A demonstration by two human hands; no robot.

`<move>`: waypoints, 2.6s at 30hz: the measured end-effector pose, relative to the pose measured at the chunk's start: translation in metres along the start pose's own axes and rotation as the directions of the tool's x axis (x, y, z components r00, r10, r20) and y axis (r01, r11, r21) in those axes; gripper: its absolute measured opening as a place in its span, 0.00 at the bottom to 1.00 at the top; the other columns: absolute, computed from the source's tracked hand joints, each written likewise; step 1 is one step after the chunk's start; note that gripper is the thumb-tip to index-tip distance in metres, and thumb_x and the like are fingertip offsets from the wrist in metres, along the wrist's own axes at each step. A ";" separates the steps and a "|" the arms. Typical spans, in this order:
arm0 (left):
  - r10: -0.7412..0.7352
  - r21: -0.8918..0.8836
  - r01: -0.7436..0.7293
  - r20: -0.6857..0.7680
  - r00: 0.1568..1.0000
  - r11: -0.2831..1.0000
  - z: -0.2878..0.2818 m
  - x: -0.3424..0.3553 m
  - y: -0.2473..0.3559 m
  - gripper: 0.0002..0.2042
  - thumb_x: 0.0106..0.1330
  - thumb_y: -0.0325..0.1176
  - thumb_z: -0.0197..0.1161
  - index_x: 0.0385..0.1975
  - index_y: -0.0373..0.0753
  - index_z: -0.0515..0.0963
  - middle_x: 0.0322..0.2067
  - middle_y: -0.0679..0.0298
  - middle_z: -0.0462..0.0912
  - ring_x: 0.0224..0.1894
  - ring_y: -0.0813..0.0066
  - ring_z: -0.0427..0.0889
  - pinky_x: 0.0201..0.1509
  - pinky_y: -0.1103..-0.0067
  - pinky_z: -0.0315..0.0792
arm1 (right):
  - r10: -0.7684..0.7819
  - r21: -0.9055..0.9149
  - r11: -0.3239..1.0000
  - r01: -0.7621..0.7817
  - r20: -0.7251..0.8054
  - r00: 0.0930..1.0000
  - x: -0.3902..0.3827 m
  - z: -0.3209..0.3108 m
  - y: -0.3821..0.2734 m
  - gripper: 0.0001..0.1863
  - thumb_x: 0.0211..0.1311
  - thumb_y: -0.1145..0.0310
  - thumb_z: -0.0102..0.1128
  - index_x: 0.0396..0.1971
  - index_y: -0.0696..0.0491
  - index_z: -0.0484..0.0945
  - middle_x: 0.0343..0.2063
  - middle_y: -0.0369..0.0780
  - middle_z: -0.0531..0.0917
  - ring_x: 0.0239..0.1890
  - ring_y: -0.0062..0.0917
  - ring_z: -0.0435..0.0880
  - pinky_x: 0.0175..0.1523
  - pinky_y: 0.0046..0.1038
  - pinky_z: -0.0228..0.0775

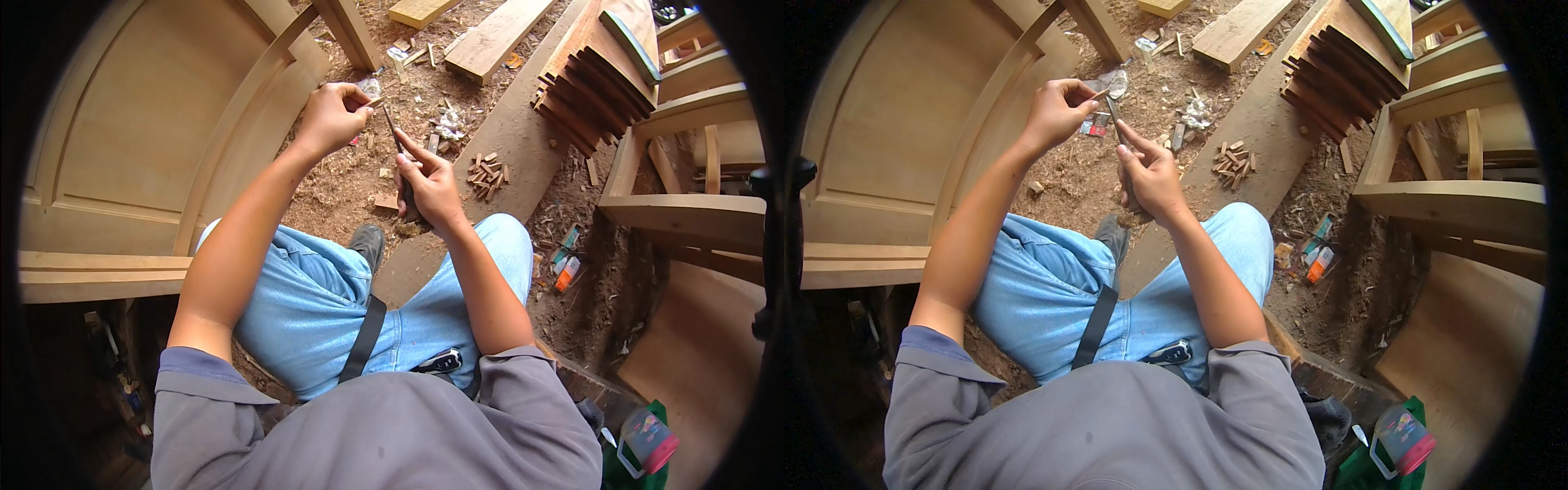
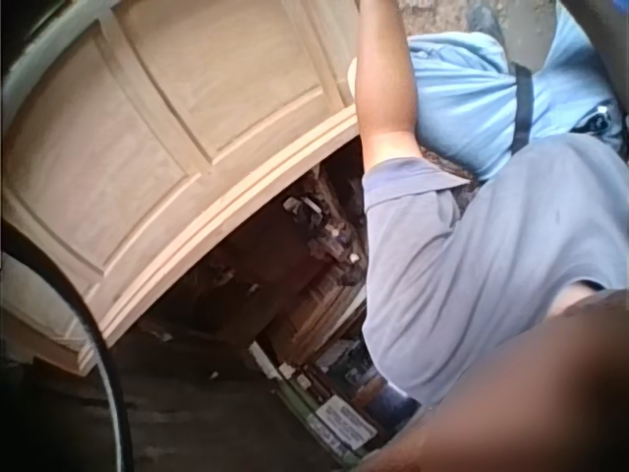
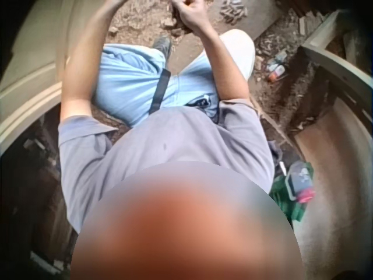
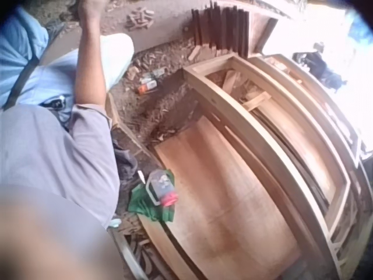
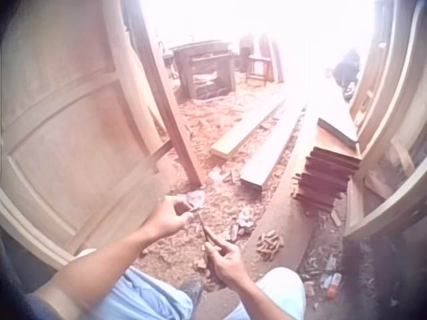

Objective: The person sits on the floor and uses a chisel to shave thin slivers from small rectangular wooden blocks. They repeatedly scrape the wood, brush away the resulting shavings with a brush, and place the finished pieces into a pile.

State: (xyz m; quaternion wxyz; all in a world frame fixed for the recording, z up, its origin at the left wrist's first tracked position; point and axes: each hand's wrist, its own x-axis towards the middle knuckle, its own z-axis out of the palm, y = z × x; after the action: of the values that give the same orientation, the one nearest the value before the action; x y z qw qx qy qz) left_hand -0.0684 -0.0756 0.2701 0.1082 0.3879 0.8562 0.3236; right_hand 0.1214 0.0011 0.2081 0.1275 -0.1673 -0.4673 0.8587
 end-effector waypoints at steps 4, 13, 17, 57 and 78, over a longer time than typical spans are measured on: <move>0.108 0.050 -0.110 0.037 0.994 0.993 0.006 -0.003 0.009 0.07 0.55 0.27 0.68 0.32 0.33 0.86 0.30 0.52 0.87 0.34 0.63 0.88 0.43 0.72 0.81 | -0.025 0.009 1.000 0.026 -0.054 0.998 0.002 -0.004 0.007 0.26 0.74 0.69 0.53 0.70 0.51 0.65 0.16 0.33 0.73 0.11 0.17 0.71 0.16 0.23 0.68; 0.085 0.032 -0.085 -0.020 0.996 0.996 0.011 -0.008 0.008 0.07 0.54 0.26 0.68 0.32 0.33 0.85 0.30 0.51 0.87 0.35 0.60 0.88 0.45 0.71 0.80 | -0.022 0.006 1.000 0.022 -0.032 0.999 -0.002 -0.001 0.001 0.25 0.74 0.69 0.53 0.69 0.50 0.66 0.16 0.34 0.74 0.10 0.18 0.72 0.15 0.22 0.68; 0.121 0.074 -0.120 -0.006 0.993 0.990 0.013 -0.008 0.005 0.06 0.54 0.26 0.67 0.31 0.33 0.85 0.30 0.51 0.87 0.37 0.58 0.87 0.46 0.68 0.80 | -0.017 0.015 1.000 0.017 -0.007 1.000 -0.005 0.002 0.006 0.25 0.75 0.67 0.53 0.69 0.49 0.66 0.18 0.35 0.75 0.12 0.19 0.74 0.16 0.22 0.69; 0.328 0.431 -0.320 0.057 0.943 0.844 0.015 -0.022 0.006 0.06 0.55 0.25 0.61 0.31 0.36 0.84 0.35 0.53 0.84 0.43 0.54 0.83 0.51 0.65 0.77 | 0.217 0.210 0.961 -0.182 -0.157 0.964 0.021 -0.032 0.016 0.26 0.74 0.68 0.53 0.70 0.49 0.65 0.20 0.37 0.76 0.15 0.22 0.76 0.20 0.26 0.73; 0.332 0.344 -0.308 -0.013 0.943 0.887 0.008 -0.015 -0.012 0.03 0.56 0.24 0.64 0.29 0.33 0.82 0.33 0.51 0.83 0.41 0.51 0.82 0.50 0.64 0.75 | 0.272 0.230 0.924 -0.305 0.164 0.948 0.019 -0.017 0.001 0.26 0.74 0.66 0.54 0.70 0.45 0.65 0.20 0.37 0.77 0.13 0.21 0.75 0.18 0.23 0.70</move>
State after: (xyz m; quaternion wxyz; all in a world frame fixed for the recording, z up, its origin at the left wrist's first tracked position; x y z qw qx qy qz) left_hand -0.0618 -0.0889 0.2554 -0.0453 0.5246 0.8264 0.1994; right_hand 0.1110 0.0208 0.1953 -0.0110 -0.1608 -0.3317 0.9295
